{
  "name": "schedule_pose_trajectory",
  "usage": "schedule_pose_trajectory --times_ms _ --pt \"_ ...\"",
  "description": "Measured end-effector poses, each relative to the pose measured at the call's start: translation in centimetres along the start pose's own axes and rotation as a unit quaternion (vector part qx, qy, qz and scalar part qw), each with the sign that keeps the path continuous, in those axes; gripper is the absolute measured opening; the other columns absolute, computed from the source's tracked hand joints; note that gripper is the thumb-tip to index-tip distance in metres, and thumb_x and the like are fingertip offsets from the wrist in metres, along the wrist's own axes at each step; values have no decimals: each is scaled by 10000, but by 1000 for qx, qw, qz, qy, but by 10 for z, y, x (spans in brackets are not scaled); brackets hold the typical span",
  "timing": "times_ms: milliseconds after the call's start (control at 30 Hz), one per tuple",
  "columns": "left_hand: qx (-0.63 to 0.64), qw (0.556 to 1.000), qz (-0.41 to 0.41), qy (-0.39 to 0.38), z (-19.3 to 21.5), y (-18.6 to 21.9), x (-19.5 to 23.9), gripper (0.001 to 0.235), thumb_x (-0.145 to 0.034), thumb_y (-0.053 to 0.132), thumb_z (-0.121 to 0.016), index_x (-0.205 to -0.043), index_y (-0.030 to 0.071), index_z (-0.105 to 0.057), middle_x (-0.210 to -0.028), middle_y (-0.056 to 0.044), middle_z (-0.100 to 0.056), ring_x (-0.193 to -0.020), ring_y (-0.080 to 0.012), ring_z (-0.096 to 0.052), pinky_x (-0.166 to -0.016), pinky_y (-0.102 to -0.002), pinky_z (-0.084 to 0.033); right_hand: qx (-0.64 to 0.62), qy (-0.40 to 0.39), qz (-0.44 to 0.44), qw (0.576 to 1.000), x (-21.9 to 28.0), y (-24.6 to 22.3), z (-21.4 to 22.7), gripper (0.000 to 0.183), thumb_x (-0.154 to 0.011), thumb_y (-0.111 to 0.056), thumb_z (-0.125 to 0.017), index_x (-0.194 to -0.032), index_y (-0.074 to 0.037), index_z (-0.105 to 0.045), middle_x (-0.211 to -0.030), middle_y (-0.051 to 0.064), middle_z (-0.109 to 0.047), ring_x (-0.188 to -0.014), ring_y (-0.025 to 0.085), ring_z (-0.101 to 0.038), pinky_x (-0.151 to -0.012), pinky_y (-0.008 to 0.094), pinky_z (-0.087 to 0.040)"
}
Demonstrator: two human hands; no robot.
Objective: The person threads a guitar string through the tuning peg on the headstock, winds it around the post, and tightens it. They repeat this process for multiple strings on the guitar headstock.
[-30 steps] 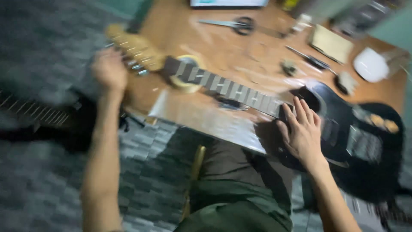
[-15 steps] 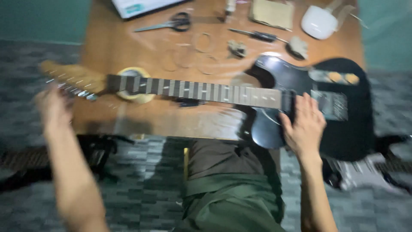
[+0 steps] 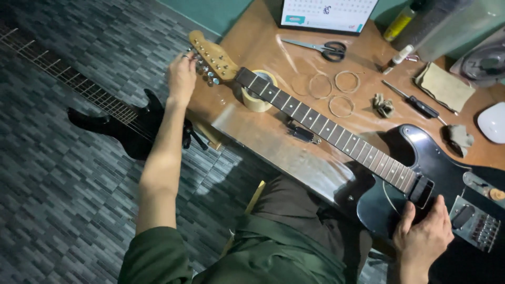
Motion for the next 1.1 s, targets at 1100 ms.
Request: schedule_pose_trajectory --times_ms 1100 --pt "413 677 606 -55 -28 -29 23 208 -1083 170 -589 -896 81 -606 -747 31 -533 -512 -47 -414 -434 -195 -302 -12 -36 -16 999 -1 -1 -7 565 -1157 -386 -496 -1505 42 -617 -1467 245 -666 -1361 437 -565 -1029 554 -443"
Point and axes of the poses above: each hand's wrist, its own x-axis away from the middle knuckle, its own z-axis out of the back of the hand, y = z × x, the point moved 9 cm from there along -x, towards the middle knuckle
